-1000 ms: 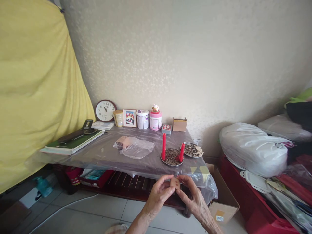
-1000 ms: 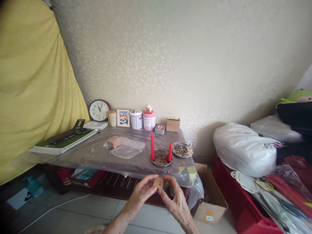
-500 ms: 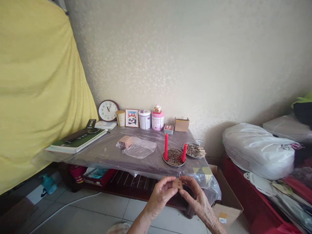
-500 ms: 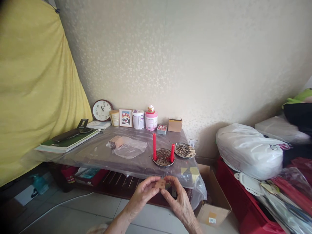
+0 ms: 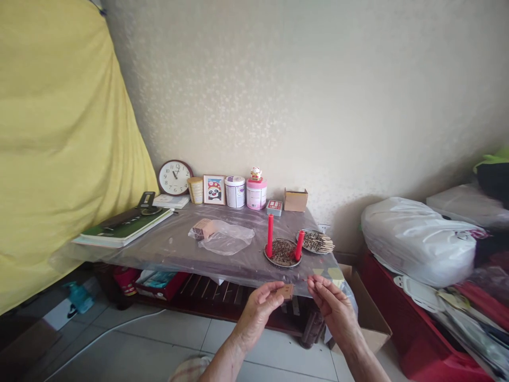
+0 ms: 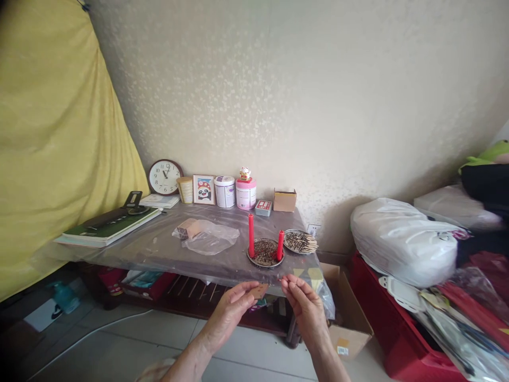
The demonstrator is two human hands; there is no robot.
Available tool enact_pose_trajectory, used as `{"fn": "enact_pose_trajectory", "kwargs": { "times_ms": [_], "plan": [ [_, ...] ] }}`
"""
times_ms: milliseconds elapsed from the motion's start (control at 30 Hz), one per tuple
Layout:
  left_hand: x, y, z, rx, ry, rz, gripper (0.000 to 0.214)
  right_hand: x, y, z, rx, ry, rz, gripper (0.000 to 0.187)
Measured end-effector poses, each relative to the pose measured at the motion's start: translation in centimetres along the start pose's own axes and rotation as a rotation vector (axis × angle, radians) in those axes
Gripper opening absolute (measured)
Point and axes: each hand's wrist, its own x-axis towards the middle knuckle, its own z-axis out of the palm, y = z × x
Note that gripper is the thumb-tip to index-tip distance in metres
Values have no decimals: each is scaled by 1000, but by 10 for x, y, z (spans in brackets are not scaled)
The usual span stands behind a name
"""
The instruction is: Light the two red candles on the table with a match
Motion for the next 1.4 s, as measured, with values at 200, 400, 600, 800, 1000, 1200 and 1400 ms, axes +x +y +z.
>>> {"fn": "enact_pose_trajectory", "kwargs": {
  "times_ms": [200,400,600,800,1000,1200,1400],
  "plan": [
    [-3,6,3,-22,-32,-7,29,-5,-6,5,-4,-1,-15,32],
    [-5,8,5,4,-46,-24,29,-10,-5,10,-2,-13,-8,34],
    [-3,8,6,4,-65,-22,30,-16,-1,16,-155,-48,-111,29],
    [-2,3,5,-12,-44,-34,28,-19,7,17,-560,-112,-441,18],
    [0,-2,2,-41,-21,-51,28,-25,7,16,-884,-155,-649,13],
    [3,-6,0,-26,-20,-37,27,-25,6,18,-942,-211,-756,11],
    [5,-8,-1,-39,-23,-35,27,-24,8,20,-951,-260,-855,11]
  ]
}}
